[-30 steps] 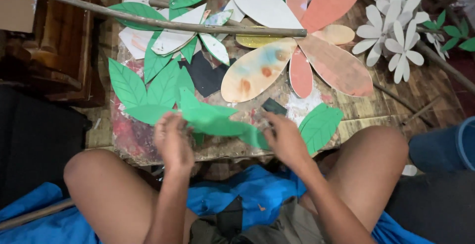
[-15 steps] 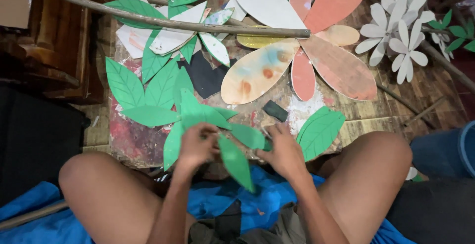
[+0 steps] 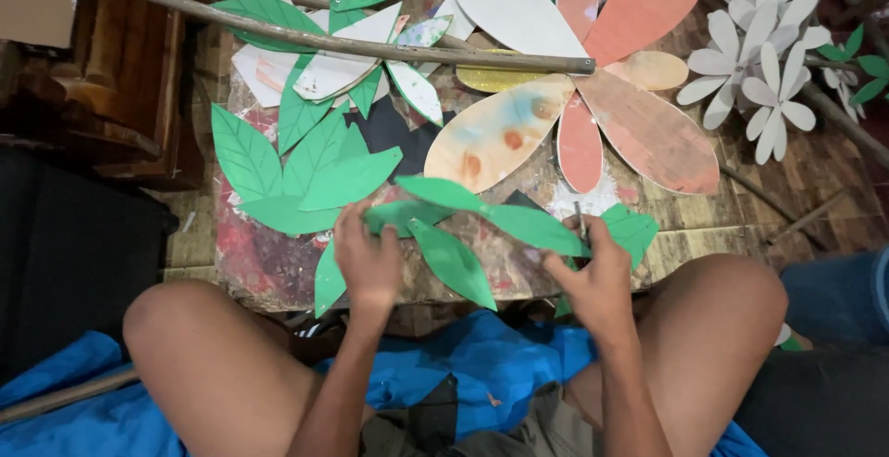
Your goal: Trimming the edges of green foam leaf cutouts using small scissors to refine their shape for a craft project.
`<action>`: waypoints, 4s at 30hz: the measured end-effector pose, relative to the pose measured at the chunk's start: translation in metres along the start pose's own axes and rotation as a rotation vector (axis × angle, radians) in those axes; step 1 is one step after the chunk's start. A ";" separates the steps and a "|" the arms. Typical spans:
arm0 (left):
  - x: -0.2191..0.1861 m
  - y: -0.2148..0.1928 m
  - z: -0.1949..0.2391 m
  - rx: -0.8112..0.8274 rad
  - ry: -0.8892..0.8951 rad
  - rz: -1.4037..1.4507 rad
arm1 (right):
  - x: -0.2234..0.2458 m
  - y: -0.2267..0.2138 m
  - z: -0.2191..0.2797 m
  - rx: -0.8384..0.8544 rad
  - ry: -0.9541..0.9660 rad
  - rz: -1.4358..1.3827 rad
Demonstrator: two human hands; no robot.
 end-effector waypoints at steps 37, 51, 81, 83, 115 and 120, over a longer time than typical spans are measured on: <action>-0.004 0.074 0.038 0.437 -0.653 1.226 | 0.039 0.106 0.030 0.443 -0.075 0.174; -0.010 0.066 0.040 0.365 -0.684 1.180 | 0.032 0.126 0.020 0.441 -0.091 0.065; -0.007 0.068 0.041 0.419 -0.724 1.186 | 0.061 0.108 0.028 0.461 -0.052 0.127; -0.004 0.071 0.041 0.397 -0.739 1.192 | 0.054 0.111 0.025 0.474 -0.055 0.148; -0.013 0.065 0.036 0.426 -0.689 1.012 | 0.016 0.125 0.002 0.626 0.257 -0.137; -0.009 0.070 0.037 0.367 -0.753 1.101 | 0.012 0.131 0.011 0.579 0.435 -0.525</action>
Point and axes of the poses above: each hand's wrist, its own z-axis away from the middle knuckle, its own y-axis out of the palm, x = y × z, the point moved 6 cm from there along -z, towards the middle knuckle, and after that the axes turned 8 degrees about x, right-handed, at the moved point
